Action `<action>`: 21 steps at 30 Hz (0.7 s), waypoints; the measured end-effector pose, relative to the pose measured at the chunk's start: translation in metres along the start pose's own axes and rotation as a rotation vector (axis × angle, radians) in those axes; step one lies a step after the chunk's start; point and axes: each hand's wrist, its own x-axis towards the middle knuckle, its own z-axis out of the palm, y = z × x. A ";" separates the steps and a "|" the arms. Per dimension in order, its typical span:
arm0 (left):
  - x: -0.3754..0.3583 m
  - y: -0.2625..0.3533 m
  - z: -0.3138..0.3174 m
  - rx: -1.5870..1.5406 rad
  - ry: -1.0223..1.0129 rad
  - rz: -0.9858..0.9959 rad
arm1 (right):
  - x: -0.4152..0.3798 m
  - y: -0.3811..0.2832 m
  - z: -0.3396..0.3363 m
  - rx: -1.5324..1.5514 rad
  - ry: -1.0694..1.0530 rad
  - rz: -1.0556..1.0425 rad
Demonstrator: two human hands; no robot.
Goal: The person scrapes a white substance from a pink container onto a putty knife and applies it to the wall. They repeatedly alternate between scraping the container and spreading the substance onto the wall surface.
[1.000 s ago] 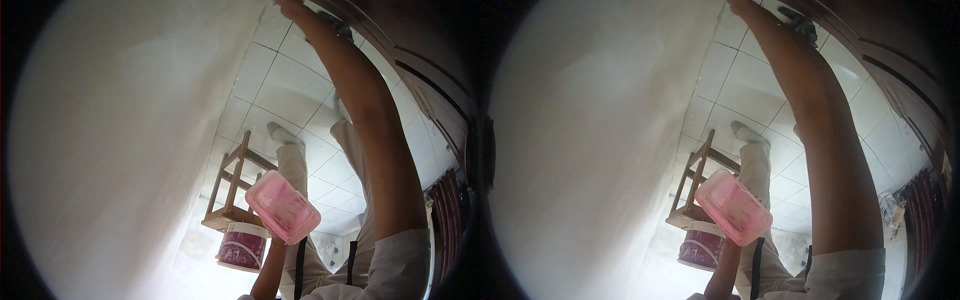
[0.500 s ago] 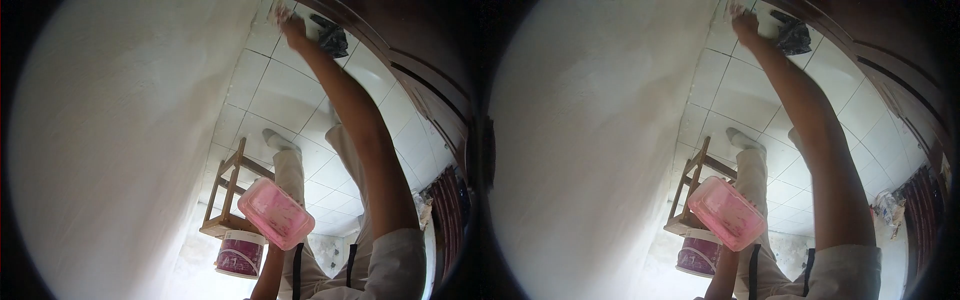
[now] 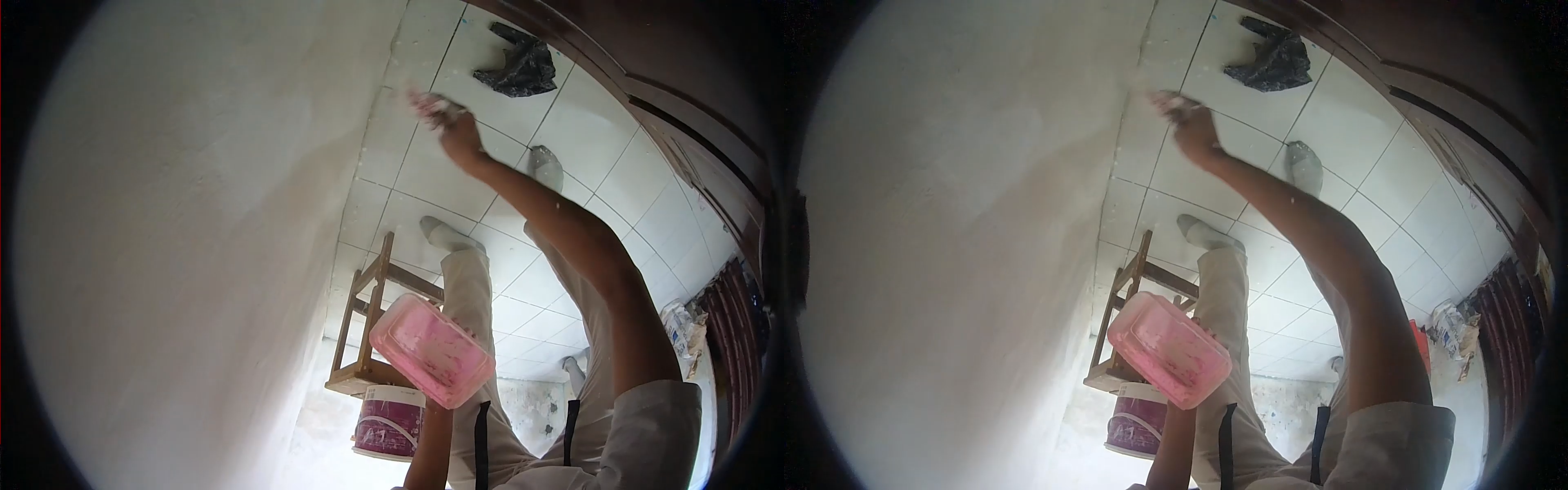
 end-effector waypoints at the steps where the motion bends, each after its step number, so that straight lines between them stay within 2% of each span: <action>1: 0.004 -0.005 0.010 -0.016 -0.040 -0.010 | 0.017 0.051 -0.025 -0.291 0.122 0.095; 3: 0.008 -0.006 0.009 -0.031 -0.079 -0.017 | 0.083 0.064 -0.050 -0.597 0.202 0.395; 4: 0.005 -0.003 0.002 -0.049 -0.045 -0.010 | 0.120 0.036 -0.054 -0.602 0.156 0.604; 5: 0.003 0.001 -0.003 -0.063 -0.011 0.000 | 0.146 0.074 -0.065 -0.364 0.204 0.382; 7: 0.005 -0.003 -0.002 -0.069 -0.025 0.026 | 0.210 0.121 -0.089 -0.717 -0.185 0.031; 8: 0.005 0.001 0.002 -0.089 -0.038 0.041 | 0.222 0.059 -0.036 0.003 0.194 0.456; 10: 0.006 0.008 0.006 -0.098 -0.015 0.015 | 0.245 0.075 -0.020 0.085 0.257 0.451; 11: 0.003 0.005 0.008 -0.125 0.006 -0.027 | 0.228 0.062 -0.018 0.077 0.258 0.461; 13: 0.011 -0.001 0.024 -0.016 0.000 -0.020 | 0.182 0.021 -0.018 -0.347 0.058 0.146; 14: 0.012 -0.002 0.031 0.096 0.004 0.006 | 0.145 -0.050 0.008 -0.048 0.101 0.241; 15: 0.012 -0.001 0.029 0.093 0.007 -0.003 | 0.119 -0.074 0.012 0.080 0.016 0.148; 16: 0.010 0.001 0.023 0.041 0.036 0.006 | 0.097 -0.104 0.009 0.182 0.010 0.312; 18: 0.006 0.001 0.014 -0.012 0.068 0.002 | 0.076 -0.101 -0.011 0.267 0.188 0.261; 19: 0.007 0.003 0.011 0.065 0.102 0.003 | 0.079 -0.084 -0.025 0.268 0.192 0.256; 21: 0.007 0.006 0.010 0.151 0.140 0.012 | 0.117 -0.018 -0.059 0.119 0.372 0.602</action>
